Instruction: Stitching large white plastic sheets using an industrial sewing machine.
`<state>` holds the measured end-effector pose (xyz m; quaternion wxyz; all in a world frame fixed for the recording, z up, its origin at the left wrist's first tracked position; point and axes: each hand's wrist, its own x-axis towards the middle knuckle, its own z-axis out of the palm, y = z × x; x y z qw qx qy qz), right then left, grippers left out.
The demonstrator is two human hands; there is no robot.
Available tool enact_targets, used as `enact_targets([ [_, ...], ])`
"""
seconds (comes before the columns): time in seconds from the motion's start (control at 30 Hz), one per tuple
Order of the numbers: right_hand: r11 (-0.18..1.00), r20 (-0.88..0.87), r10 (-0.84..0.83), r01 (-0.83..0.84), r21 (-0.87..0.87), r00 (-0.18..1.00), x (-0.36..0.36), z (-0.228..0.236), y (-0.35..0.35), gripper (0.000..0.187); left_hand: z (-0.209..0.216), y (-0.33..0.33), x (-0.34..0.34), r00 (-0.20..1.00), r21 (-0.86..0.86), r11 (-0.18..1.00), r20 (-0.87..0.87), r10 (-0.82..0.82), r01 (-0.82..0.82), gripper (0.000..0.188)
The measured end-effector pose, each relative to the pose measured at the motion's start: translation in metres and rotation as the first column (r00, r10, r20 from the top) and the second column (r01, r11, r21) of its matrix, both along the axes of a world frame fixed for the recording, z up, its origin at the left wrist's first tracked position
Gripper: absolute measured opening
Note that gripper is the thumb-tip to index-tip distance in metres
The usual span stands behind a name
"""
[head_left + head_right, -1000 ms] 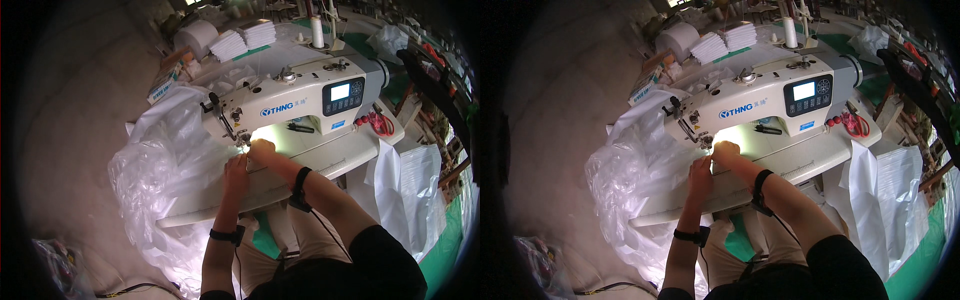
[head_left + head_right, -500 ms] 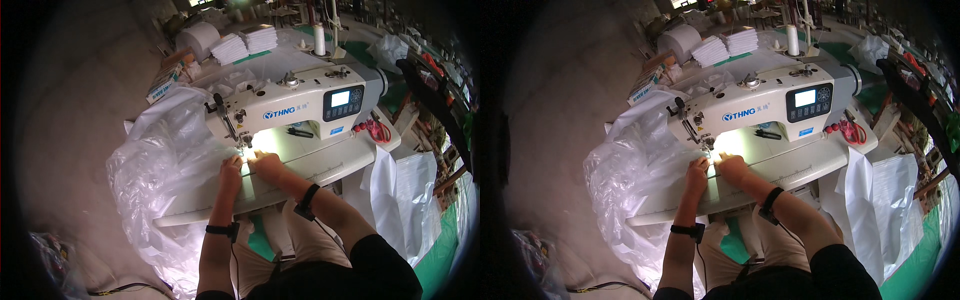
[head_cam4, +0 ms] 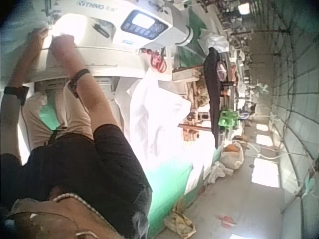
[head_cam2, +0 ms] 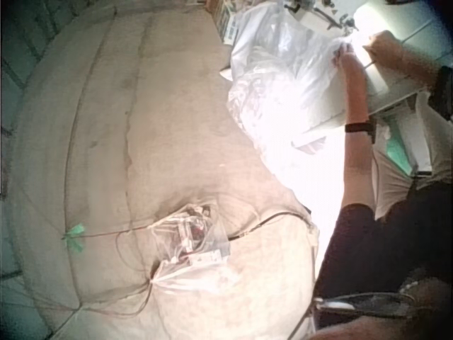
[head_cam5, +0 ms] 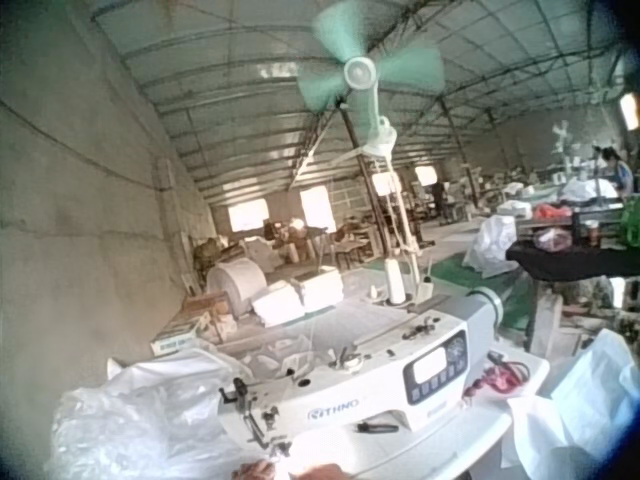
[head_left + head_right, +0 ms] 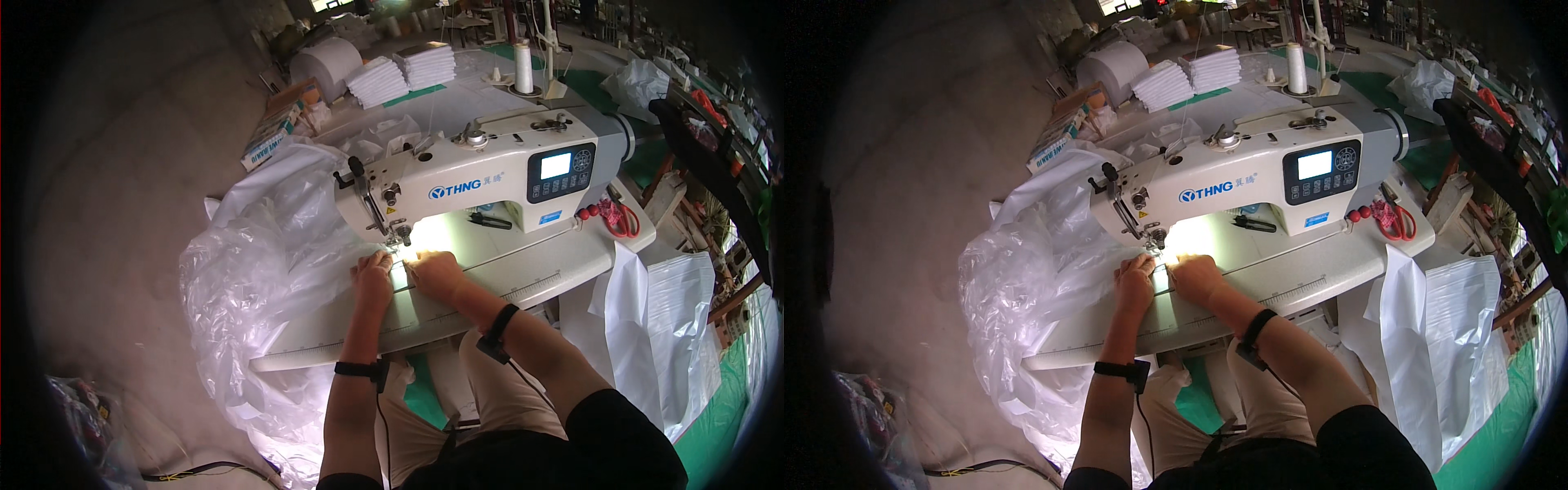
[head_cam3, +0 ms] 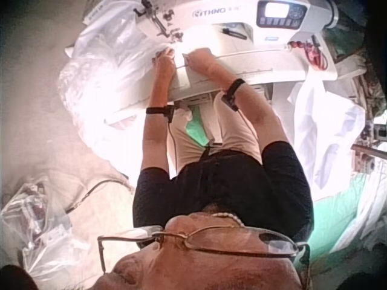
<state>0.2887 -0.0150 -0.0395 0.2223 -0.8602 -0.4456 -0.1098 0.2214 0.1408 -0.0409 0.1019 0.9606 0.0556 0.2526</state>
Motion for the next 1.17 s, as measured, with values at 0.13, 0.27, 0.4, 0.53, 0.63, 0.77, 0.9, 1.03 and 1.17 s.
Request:
enact_targets([
  [0.13, 1.0, 0.034, -0.023, 0.022, 0.015, 0.999, 0.001, -0.004, 0.003, 0.016, 0.005, 0.003, -0.001, 0.998, 0.281, 0.959, -0.032, 0.051, -0.04, 0.027],
  [0.27, 0.993, 0.077, -0.038, 0.029, 0.116, 0.996, 0.003, -0.01, 0.001, 0.015, 0.006, 0.034, -0.023, 0.984, 0.34, 0.925, 0.004, 0.18, -0.171, 0.023],
  [0.4, 0.989, -0.043, -0.05, 0.055, 0.137, 0.998, 0.003, -0.014, -0.001, 0.018, 0.019, 0.108, -0.09, 0.961, 0.413, 0.884, -0.062, 0.268, -0.219, 0.021],
  [0.53, 0.954, -0.664, 0.135, 0.084, 0.287, 0.735, -0.04, -0.012, 0.009, 0.027, 0.029, 0.141, -0.143, 0.923, 0.394, 0.86, -0.067, 0.378, -0.324, 0.01],
  [0.63, 0.855, -0.838, 0.513, -0.026, 0.518, 0.184, -0.119, -0.012, 0.004, 0.039, 0.035, 0.099, -0.159, 0.923, 0.303, 0.923, -0.227, 0.312, -0.237, 0.013],
  [0.77, 0.814, -0.713, 0.574, 0.376, 0.444, -0.402, -0.185, -0.024, 0.0, 0.035, 0.026, -0.038, -0.198, 0.915, -0.431, 0.866, -0.185, -0.358, 0.251, 0.015],
  [0.9, 0.677, -0.543, 0.736, 0.451, 0.582, -0.404, -0.192, -0.081, -0.048, 0.028, 0.076, -0.129, -0.232, 0.746, 0.114, 0.94, -0.642, -0.178, 0.322, 0.022],
  [1.03, 0.931, -0.937, 0.347, 0.136, 0.339, -0.045, -0.179, -0.111, -0.104, 0.022, 0.131, -0.123, -0.222, 0.782, -0.145, 0.825, -0.264, -0.564, 0.546, 0.035],
  [1.17, 0.894, -0.962, 0.271, 0.366, 0.257, 0.011, -0.164, -0.096, -0.185, 0.037, 0.161, -0.045, -0.109, 0.979, -0.179, 0.965, -0.043, -0.201, 0.191, 0.029],
])
